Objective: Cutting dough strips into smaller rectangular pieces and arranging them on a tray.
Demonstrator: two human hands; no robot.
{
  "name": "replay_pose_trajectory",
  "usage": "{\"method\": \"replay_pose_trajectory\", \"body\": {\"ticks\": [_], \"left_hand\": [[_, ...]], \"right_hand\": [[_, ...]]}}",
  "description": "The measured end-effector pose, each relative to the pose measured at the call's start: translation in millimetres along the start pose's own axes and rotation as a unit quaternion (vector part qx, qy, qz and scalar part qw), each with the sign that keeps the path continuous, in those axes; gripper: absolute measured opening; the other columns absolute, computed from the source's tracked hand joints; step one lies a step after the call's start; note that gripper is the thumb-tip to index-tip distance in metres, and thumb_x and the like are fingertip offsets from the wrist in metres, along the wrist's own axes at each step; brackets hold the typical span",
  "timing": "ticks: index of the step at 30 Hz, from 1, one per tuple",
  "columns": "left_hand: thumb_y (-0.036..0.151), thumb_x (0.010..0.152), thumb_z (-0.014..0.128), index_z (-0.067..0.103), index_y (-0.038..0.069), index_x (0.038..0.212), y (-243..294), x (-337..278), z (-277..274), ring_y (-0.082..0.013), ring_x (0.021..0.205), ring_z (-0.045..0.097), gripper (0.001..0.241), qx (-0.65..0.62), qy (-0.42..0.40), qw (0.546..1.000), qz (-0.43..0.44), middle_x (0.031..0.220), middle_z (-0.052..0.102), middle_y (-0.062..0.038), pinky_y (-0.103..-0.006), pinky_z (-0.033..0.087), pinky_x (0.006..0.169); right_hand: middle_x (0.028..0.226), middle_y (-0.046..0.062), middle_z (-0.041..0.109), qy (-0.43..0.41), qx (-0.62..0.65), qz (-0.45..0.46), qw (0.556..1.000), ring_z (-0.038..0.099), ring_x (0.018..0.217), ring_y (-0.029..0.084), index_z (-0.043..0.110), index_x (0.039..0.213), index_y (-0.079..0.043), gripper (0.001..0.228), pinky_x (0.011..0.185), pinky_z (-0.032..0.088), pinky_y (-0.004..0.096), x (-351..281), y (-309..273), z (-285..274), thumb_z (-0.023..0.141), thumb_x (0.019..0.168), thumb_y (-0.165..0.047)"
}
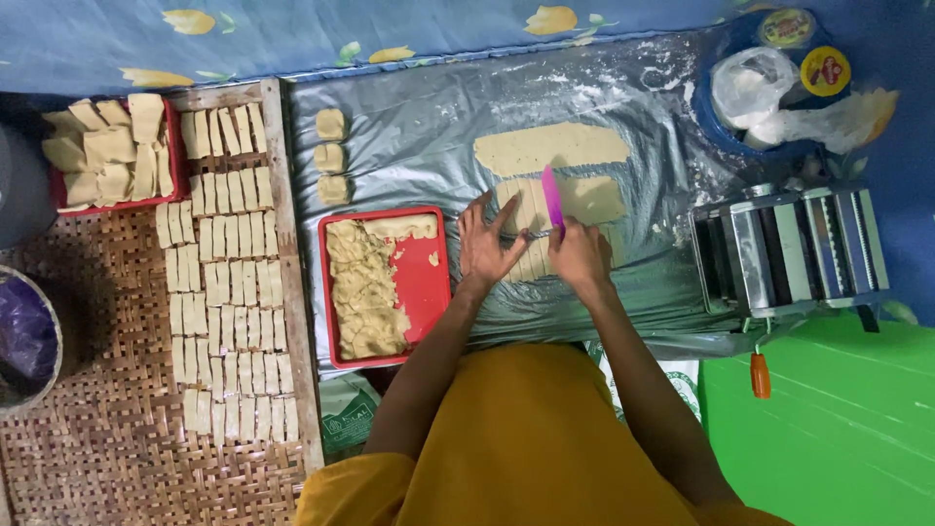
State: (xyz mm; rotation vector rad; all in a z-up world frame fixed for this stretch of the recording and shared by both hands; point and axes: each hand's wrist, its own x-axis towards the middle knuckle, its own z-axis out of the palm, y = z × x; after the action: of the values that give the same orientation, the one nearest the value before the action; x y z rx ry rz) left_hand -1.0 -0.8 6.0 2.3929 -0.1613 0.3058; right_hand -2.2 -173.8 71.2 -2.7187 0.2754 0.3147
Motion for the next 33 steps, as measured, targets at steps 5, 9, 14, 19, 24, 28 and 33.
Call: {"method": "replay_pose_trajectory", "body": {"ticks": [5,9,14,19,24,28,33], "left_hand": [[0.056,0.091,0.062,0.062,0.03,0.139,0.9,0.4,-2.2,-0.037,0.133,0.048,0.054,-0.01,-0.008,1.0,0.0,0.137,0.051,-0.018,-0.0532,0.036,0.109],[0.059,0.09,0.061,0.063,0.029,0.138,1.0,0.8,-0.8,-0.0363,0.133,0.049,0.056,-0.004,-0.01,1.0,-0.001,0.138,0.052,-0.018,-0.053,0.036,0.109],[0.058,0.09,0.062,0.063,0.03,0.138,3.3,1.7,-4.2,-0.0371,0.132,0.05,0.055,-0.004,-0.002,1.0,0.003,0.138,0.052,-0.018,-0.0525,0.037,0.109],[0.056,0.09,0.063,0.064,0.028,0.137,7.1,3.4,-8.9,-0.039,0.13,0.052,0.055,-0.02,0.003,1.0,-0.002,0.137,0.053,-0.019,-0.0539,0.037,0.107],[0.055,0.091,0.063,0.063,0.029,0.138,5.8,2.2,-6.5,-0.0395,0.128,0.053,0.055,-0.024,0.008,1.0,0.006,0.136,0.053,-0.019,-0.0545,0.038,0.105],[0.053,0.089,0.065,0.061,0.03,0.14,3.2,1.5,-2.8,-0.039,0.13,0.051,0.056,-0.014,0.005,1.0,0.007,0.138,0.051,-0.018,-0.0536,0.038,0.107],[0.055,0.091,0.063,0.06,0.031,0.141,3.0,0.9,-2.3,-0.0379,0.131,0.05,0.055,-0.017,0.011,1.0,0.005,0.138,0.051,-0.017,-0.053,0.037,0.107]], "right_hand": [[0.073,0.025,0.071,0.034,0.066,-0.058,0.996,0.072,0.08,0.048,0.07,0.089,-0.004,0.026,0.068,0.053,0.063,-0.7,-2.2,-12.3,0.054,0.093,-0.023],[0.077,0.017,0.074,0.015,-0.02,-0.031,0.999,0.076,0.081,0.041,0.071,0.093,-0.013,0.028,0.069,0.06,0.053,8.8,12.5,18.9,0.053,0.092,-0.035],[0.078,0.024,0.072,0.009,0.023,-0.046,0.999,0.073,0.086,0.048,0.07,0.089,-0.004,0.031,0.072,0.059,0.056,-7.4,-2.7,-9.1,0.047,0.098,-0.024],[0.076,0.019,0.072,-0.008,-0.015,-0.035,0.999,0.075,0.081,0.041,0.068,0.09,-0.007,0.03,0.065,0.057,0.052,-24.4,18.0,10.4,0.049,0.098,-0.028],[0.076,0.018,0.071,-0.03,-0.041,-0.018,0.999,0.076,0.076,0.041,0.069,0.094,-0.009,0.032,0.063,0.059,0.051,-47.0,31.1,11.5,0.053,0.097,-0.036],[0.083,0.027,0.071,-0.037,0.011,-0.008,0.999,0.073,0.08,0.049,0.072,0.101,-0.001,0.034,0.066,0.058,0.056,-65.2,26.2,-4.9,0.052,0.102,-0.028],[0.077,0.024,0.071,-0.028,-0.069,-0.045,0.996,0.075,0.074,0.044,0.073,0.101,-0.003,0.032,0.066,0.06,0.054,-75.9,29.3,-4.8,0.051,0.099,-0.026]]}}
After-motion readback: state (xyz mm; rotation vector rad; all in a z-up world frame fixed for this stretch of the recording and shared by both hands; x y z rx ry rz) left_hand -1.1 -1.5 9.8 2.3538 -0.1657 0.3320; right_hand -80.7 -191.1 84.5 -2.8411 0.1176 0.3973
